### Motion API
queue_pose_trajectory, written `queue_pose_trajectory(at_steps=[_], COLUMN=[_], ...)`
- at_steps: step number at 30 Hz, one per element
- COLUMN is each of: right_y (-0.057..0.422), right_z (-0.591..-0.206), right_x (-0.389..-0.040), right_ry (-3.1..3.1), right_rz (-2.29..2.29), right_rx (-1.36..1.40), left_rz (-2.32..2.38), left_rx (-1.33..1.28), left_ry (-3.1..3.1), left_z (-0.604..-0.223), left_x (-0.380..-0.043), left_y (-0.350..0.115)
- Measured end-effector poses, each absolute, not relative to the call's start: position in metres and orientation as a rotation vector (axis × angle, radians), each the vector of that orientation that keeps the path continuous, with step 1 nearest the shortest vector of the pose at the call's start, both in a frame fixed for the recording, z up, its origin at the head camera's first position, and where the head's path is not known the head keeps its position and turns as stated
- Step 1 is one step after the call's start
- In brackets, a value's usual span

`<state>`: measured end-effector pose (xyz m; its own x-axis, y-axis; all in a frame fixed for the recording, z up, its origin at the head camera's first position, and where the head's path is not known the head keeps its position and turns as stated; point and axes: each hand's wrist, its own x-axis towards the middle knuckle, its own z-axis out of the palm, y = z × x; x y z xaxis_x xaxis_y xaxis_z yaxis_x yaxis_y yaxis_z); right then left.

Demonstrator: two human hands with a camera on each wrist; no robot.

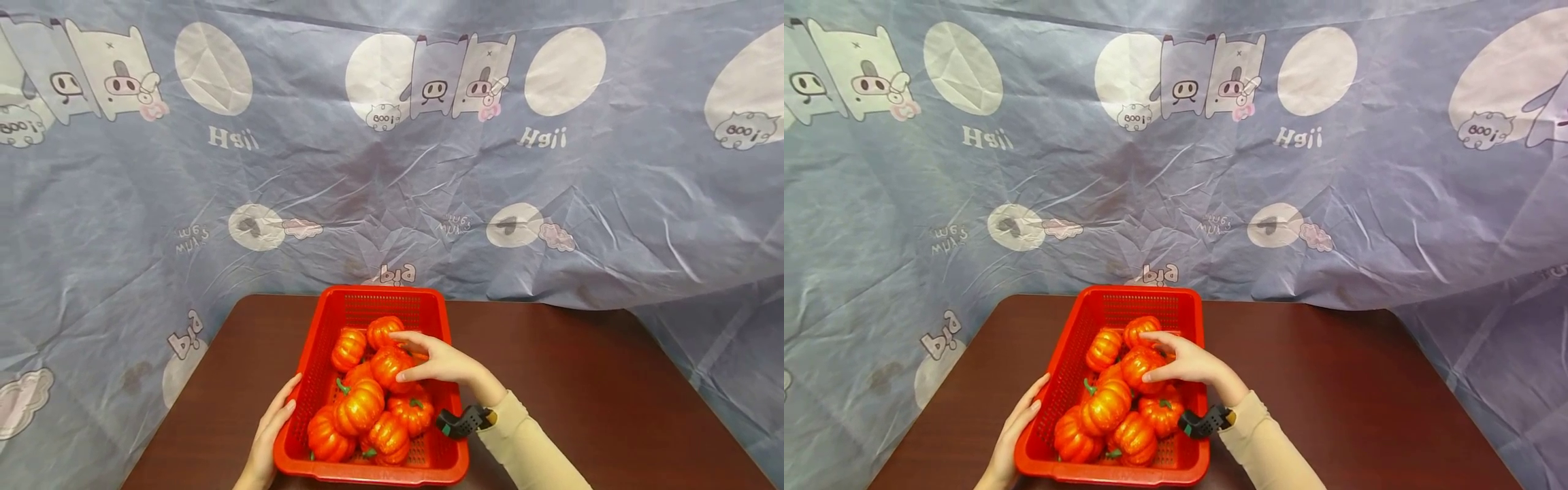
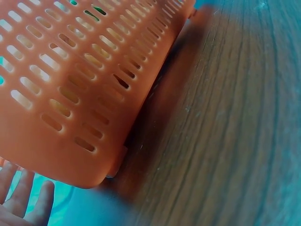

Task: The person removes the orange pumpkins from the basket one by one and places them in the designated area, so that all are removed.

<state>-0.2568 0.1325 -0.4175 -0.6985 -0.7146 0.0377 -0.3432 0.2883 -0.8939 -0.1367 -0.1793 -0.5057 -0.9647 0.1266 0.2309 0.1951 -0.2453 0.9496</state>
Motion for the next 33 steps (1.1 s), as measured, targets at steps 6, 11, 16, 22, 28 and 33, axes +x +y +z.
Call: queue_pose_trajectory(at_steps=[6, 11, 16, 22, 28, 33], right_y=[0.128, 0.127, 0.127, 0.128, 0.134, 0.145], right_z=[-0.42, -0.422, -0.423, -0.412, -0.396, -0.388], right_x=[-0.255, -0.254, -0.253, -0.25, -0.246, -0.245], right_ry=[2.215, 2.268, 2.349, 2.32, 2.258, 2.194], right_rz=[-1.367, -1.363, -1.434, -1.648, -1.849, -2.052], right_rx=[-0.975, -0.986, -0.904, -0.826, -0.781, -0.741], left_rz=[-2.413, -2.409, -2.41, -2.42, -2.419, -2.423], left_rx=[-0.409, -0.395, -0.414, -0.456, -0.437, -0.44], left_ry=[-1.889, -1.893, -1.882, -1.861, -1.861, -1.859], left_z=[-0.507, -0.507, -0.507, -0.507, -0.506, -0.506], left_x=[-0.137, -0.137, -0.137, -0.137, -0.137, -0.136], left_y=[-0.178, -0.178, -0.178, -0.179, -0.178, -0.178])
